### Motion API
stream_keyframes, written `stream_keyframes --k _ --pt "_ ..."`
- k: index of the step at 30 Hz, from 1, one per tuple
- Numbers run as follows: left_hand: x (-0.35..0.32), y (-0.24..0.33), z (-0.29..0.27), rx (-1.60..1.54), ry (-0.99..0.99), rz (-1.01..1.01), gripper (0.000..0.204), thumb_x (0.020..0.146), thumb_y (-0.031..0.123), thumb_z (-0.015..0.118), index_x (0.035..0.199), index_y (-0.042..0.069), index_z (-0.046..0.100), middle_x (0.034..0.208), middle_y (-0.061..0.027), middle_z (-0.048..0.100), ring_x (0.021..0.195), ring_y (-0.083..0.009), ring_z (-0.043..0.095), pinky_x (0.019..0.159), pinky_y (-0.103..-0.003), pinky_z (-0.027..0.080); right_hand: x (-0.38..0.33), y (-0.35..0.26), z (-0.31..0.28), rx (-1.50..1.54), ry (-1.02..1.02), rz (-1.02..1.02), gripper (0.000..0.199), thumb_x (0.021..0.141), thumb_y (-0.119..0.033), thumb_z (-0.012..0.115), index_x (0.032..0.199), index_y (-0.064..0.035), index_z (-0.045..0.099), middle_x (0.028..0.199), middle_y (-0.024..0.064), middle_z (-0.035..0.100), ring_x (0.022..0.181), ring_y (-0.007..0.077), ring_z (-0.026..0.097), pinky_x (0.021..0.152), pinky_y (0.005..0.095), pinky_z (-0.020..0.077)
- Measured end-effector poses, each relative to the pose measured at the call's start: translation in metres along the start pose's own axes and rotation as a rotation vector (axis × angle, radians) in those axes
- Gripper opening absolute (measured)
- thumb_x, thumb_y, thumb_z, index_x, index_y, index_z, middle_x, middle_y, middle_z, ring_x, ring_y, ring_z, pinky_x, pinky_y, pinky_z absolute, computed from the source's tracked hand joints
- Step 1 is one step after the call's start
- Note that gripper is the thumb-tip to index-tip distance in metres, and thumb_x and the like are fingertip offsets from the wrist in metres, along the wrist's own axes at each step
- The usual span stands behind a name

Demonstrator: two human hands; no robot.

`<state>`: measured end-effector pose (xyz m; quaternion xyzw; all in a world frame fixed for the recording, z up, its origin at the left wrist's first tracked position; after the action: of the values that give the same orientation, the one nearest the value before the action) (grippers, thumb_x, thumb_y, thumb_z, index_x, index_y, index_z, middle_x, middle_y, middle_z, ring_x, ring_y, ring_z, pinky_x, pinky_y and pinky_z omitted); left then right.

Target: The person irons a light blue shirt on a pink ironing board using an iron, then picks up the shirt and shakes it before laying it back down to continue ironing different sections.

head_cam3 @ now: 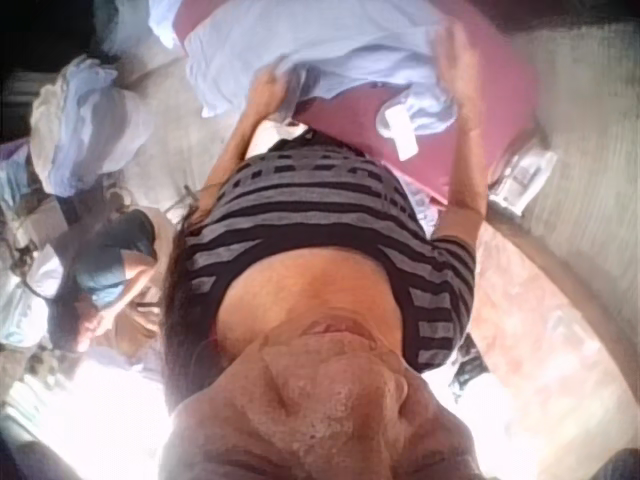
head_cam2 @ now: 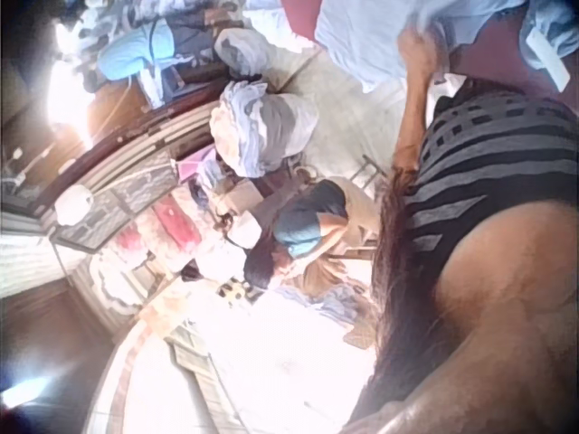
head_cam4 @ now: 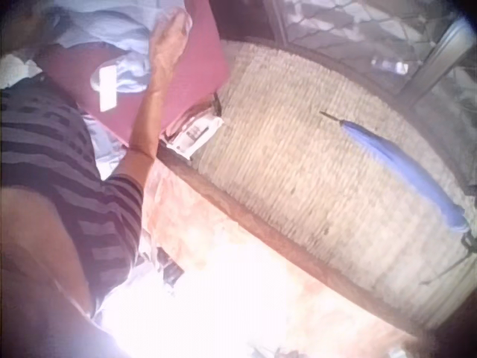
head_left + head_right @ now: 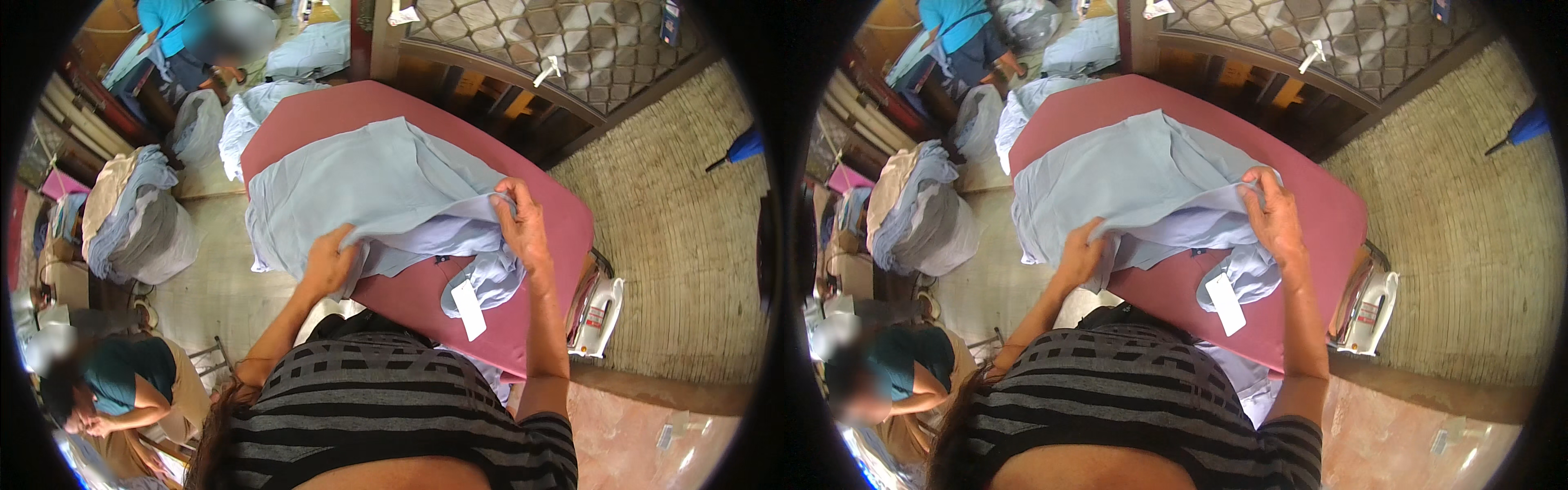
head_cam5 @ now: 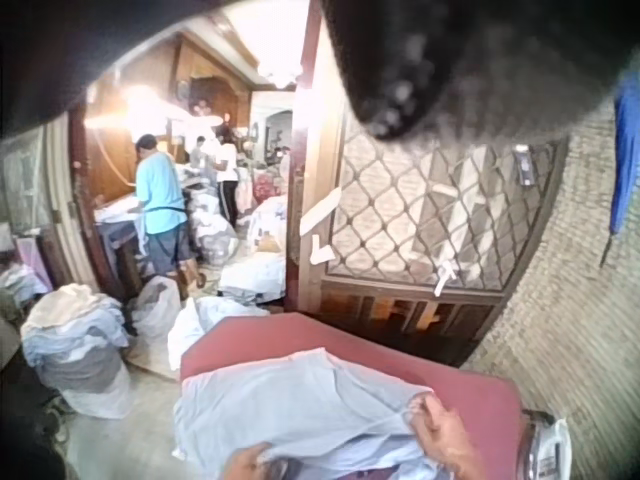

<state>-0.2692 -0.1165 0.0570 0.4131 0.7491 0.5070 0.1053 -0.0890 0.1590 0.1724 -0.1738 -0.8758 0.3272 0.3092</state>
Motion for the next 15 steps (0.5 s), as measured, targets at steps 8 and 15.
stream_keyframes --k 8,15 --pt "0.011 0.051 -0.101 0.348 0.285 0.065 0.034 0.074 -0.01 0.051 0.103 0.001 0.065 0.091 -0.0193 0.064 0.086 -0.0362 0.066 0.076 -0.039 0.052 0.04 -0.009 -0.071 -0.47 -0.218 -0.374 0.034 0.068 0.016 0.061 0.096 -0.0039 0.06 0.091 0.012 0.059 0.08 0.0336 0.061 0.068 0.0401 0.0503" --pt "-0.028 -0.036 -0.157 0.439 0.387 -0.015 0.032 0.071 -0.016 0.055 0.098 0.001 0.062 0.091 -0.0146 0.063 0.081 -0.0296 0.064 0.072 -0.038 0.051 0.088 -0.019 -0.14 0.121 -0.161 -0.235 0.029 0.079 0.021 0.053 0.087 -0.007 0.056 0.095 -0.0019 0.053 0.084 0.0073 0.052 0.073 0.0202 0.0395"
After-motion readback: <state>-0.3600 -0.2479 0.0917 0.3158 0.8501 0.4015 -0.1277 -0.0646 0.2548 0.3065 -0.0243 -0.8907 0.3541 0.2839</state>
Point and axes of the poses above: each hand's wrist, its own x-axis towards the middle knuckle, its own z-axis out of the palm, y = z × x, the point moved 1 cm from there along x, towards the middle knuckle
